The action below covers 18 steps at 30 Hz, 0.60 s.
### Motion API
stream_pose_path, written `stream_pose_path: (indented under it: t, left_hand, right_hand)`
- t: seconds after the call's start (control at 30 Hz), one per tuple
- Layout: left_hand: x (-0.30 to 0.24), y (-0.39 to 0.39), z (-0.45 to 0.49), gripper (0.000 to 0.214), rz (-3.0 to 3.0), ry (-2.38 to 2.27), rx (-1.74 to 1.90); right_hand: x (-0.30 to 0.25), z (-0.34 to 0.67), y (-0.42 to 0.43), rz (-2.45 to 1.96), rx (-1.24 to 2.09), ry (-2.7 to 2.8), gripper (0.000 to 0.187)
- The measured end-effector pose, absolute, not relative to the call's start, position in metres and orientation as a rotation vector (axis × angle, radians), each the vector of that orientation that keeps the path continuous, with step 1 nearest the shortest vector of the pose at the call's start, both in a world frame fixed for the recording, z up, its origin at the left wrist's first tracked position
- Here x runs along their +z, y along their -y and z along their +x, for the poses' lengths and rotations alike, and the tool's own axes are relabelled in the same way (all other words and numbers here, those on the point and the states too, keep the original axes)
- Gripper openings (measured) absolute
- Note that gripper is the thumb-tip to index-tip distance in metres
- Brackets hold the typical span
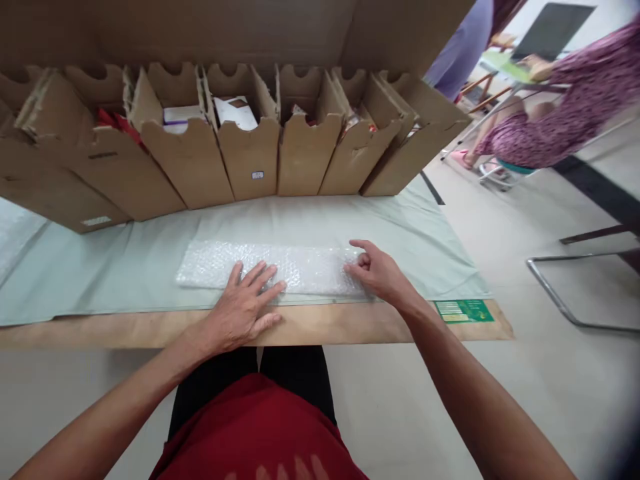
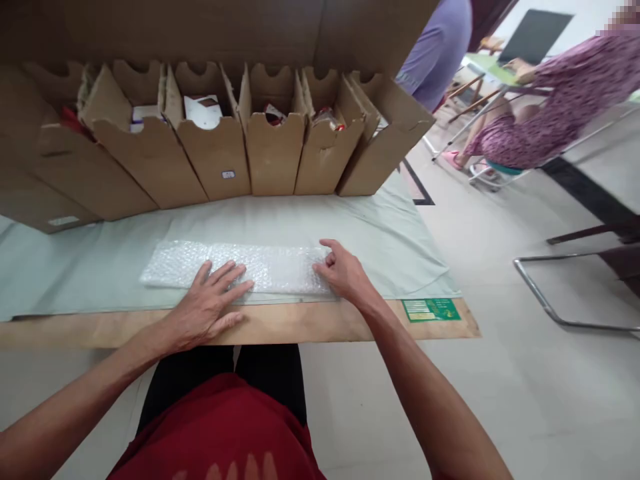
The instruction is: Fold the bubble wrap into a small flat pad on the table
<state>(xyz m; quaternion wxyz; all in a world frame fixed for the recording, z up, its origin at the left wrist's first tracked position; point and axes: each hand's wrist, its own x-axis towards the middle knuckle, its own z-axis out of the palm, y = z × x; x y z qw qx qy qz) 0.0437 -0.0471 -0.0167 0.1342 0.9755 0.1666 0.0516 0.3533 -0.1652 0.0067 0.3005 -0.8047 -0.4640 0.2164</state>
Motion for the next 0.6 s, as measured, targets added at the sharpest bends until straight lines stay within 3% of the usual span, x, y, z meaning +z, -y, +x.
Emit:
stream_pose_path:
  t: [0.13, 0.3, 0.47, 0.6]
  left_hand:
    - [-0.004, 0.041, 0.039, 0.051, 2.767, -0.452, 0.126]
    - [0.002, 0.030, 0.045, 0.040, 2.679, -0.434, 0.208]
    - [0.001, 0.020, 0.044, 0.032, 2.611, -0.434, 0.216]
    - [0.007, 0.044, 0.018, 0.068, 2.659, -0.298, 0.240]
  right_hand:
    - [0.021, 0.332, 0.196, -1.955, 0.748, 1.072, 0.074]
    - [0.014, 0.270, 0.260, -1.827, 0.960, 0.796, 0.082]
    - [-0.020, 0.187, 0.299, -1.642, 1.009, 0.595, 0.064]
    - [-0.016, 0.162, 0.297, -1.600, 0.978, 0.633, 0.037]
